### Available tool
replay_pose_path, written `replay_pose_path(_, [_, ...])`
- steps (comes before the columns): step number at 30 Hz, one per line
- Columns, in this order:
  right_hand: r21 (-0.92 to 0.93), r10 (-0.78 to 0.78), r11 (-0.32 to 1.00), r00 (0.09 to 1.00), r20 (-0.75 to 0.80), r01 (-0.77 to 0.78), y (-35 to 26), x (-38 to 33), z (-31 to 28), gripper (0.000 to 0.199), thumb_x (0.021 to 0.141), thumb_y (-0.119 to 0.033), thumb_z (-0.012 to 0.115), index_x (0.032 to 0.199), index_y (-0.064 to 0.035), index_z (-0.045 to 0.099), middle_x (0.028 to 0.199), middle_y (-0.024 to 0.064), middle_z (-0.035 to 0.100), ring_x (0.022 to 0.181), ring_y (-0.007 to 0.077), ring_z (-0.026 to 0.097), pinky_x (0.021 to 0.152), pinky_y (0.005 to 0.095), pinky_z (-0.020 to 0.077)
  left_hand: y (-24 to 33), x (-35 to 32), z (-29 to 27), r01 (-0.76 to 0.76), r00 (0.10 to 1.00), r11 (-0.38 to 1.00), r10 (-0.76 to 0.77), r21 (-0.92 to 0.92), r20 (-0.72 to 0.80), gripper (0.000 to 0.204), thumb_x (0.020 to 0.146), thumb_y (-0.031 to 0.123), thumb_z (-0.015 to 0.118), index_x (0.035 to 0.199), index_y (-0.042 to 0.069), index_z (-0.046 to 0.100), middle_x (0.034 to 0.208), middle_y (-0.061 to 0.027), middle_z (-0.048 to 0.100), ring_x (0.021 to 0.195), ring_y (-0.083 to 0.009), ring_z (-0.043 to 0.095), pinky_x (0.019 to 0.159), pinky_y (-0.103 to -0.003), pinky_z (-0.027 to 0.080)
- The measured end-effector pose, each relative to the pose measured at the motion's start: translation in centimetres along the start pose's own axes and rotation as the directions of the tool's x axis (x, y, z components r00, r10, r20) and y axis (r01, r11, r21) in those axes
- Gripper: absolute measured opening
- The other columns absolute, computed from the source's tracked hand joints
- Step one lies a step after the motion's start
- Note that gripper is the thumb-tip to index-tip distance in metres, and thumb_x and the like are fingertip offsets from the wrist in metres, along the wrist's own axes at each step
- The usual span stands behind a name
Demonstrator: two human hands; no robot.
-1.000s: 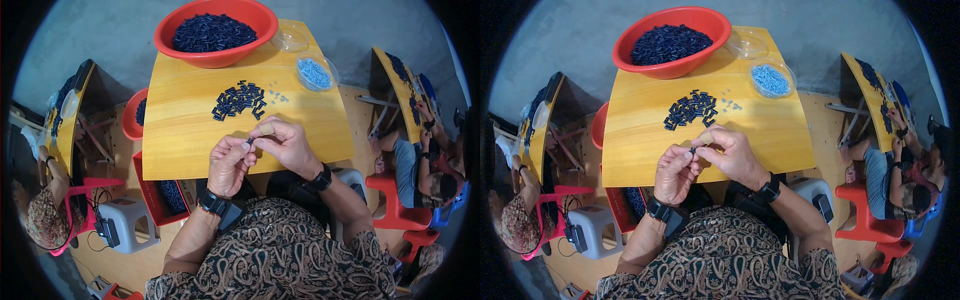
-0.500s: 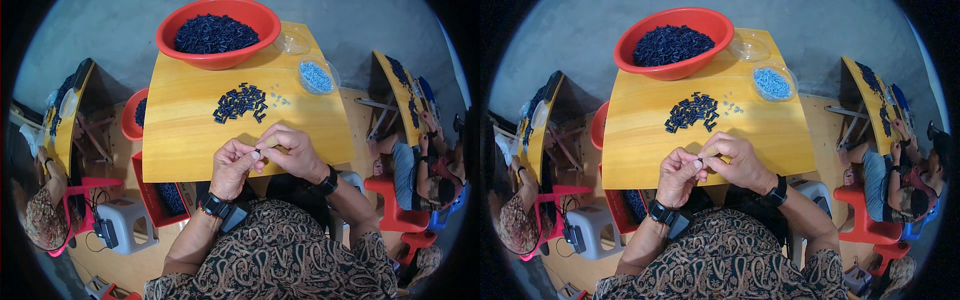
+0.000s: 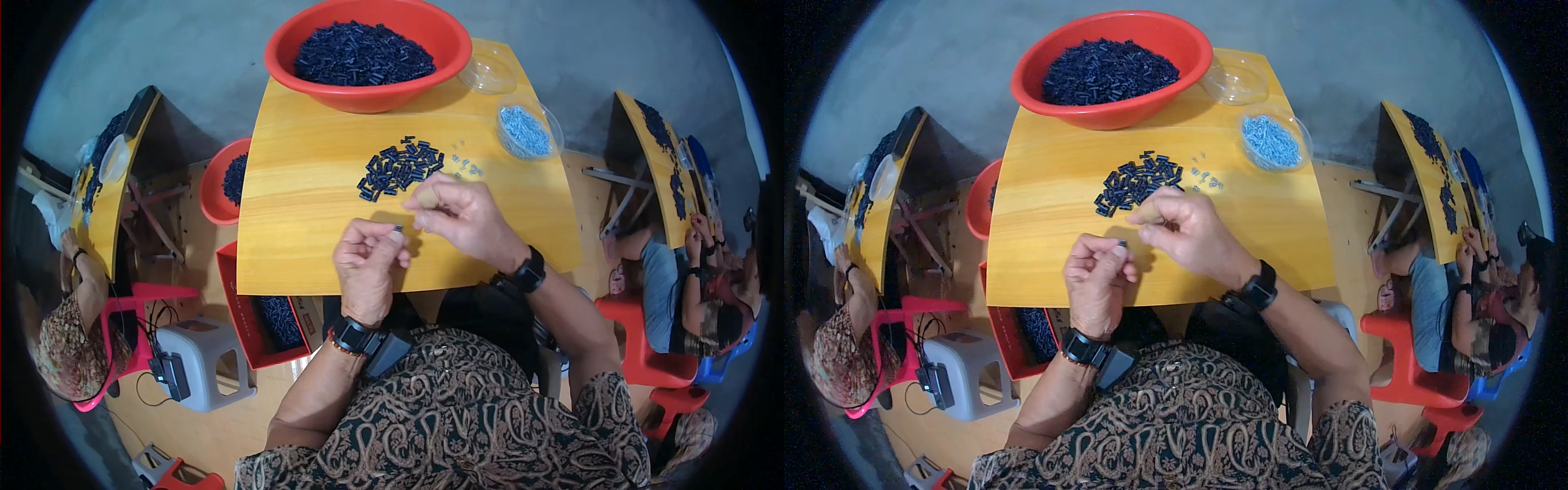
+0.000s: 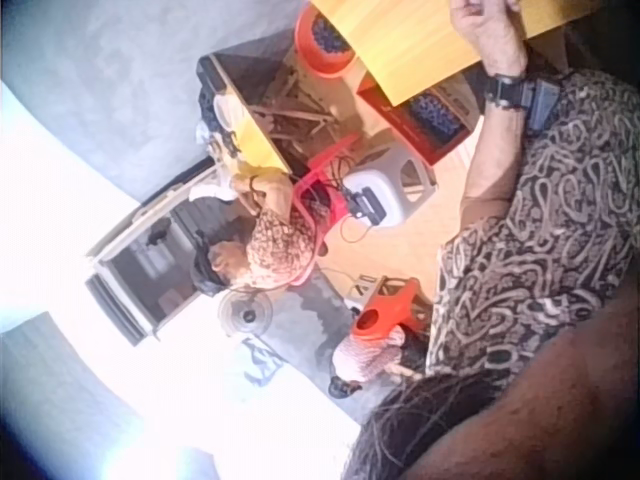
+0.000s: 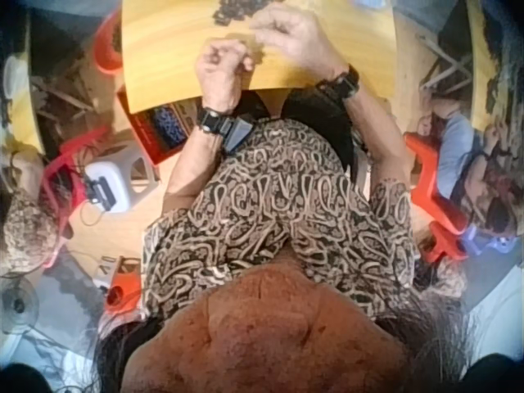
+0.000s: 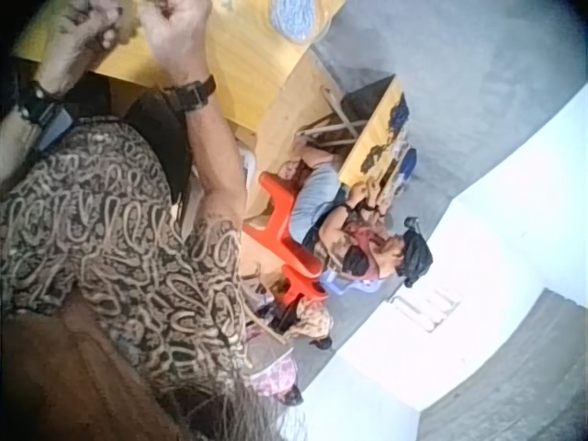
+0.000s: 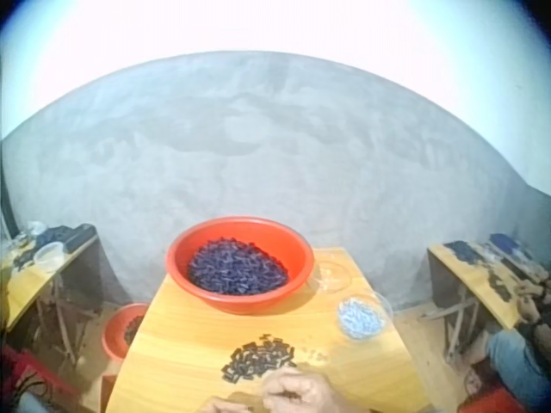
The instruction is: Manually assembling small plastic parts by inserting small blue pieces into black components.
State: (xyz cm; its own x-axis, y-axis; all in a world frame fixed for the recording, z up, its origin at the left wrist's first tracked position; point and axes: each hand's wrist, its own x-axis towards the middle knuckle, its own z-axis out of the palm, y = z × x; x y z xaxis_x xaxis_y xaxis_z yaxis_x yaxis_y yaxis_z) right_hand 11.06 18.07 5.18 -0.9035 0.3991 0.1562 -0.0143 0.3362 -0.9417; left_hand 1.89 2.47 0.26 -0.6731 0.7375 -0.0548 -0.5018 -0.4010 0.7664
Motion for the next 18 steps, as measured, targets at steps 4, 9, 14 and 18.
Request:
replay_pose_path(4, [-0.437, -0.197, 0.88, 0.98, 0.019, 0.185, 1.0, 2.2, 1.9, 0.017, 0.085, 0.0, 0.063, 0.1, 0.0, 0.07, 0.087, 0.0112, 0.06, 0.074, 0.0246, 0.063, 0.066, 0.0331, 0.0497, 0.7, 0.9, -1.0, -0.212, 0.934, 0.966, 0.245, 0.151, -0.26, 0.008, 0.091, 0.001, 0.064, 0.098, 0.004, 0.06, 0.083, -0.0072, 0.064, 0.069, -0.0134, 0.059, 0.063, -0.027, 0.052])
replay_pose_path(9, [-0.62, -0.171, 0.753, 0.976, 0.139, 0.22, 1.5, 3.5, 3.0, 0.018, 0.082, 0.001, 0.062, 0.099, -0.0019, 0.069, 0.086, 0.0134, 0.058, 0.076, 0.0318, 0.062, 0.065, 0.0397, 0.0503, 0.9, 1.3, -1.0, -0.193, 0.942, 0.978, 0.206, 0.073, -0.266, 0.014, 0.091, 0.0, 0.064, 0.104, 0.002, 0.06, 0.088, -0.0091, 0.065, 0.071, -0.0151, 0.061, 0.066, -0.028, 0.054])
replay_pose_path(14, [-0.662, -0.121, 0.717, 0.975, 0.188, 0.217, 1.4, 3.9, 3.2, 0.009, 0.083, -0.003, 0.062, 0.091, -0.002, 0.065, 0.084, 0.0129, 0.054, 0.073, 0.0327, 0.061, 0.061, 0.0431, 0.0491, 0.9, 1.4, -1.2, -0.169, 0.958, 0.985, 0.175, 0.045, -0.226, 0.014, 0.092, -0.001, 0.063, 0.105, 0.0, 0.059, 0.092, -0.0121, 0.066, 0.074, -0.0166, 0.063, 0.068, -0.03, 0.055])
replay_pose_path(18, [-0.689, -0.162, 0.669, 0.959, 0.231, 0.279, 1.1, 4.1, 2.9, 0.005, 0.084, -0.005, 0.062, 0.086, -0.0022, 0.059, 0.083, 0.013, 0.052, 0.072, 0.0335, 0.06, 0.058, 0.0431, 0.0489, 1.0, 1.6, -1.3, -0.153, 0.962, 0.988, 0.153, 0.015, -0.227, 0.012, 0.092, -0.001, 0.063, 0.103, 0.0, 0.058, 0.094, -0.0133, 0.067, 0.075, -0.0172, 0.064, 0.069, -0.03, 0.055])
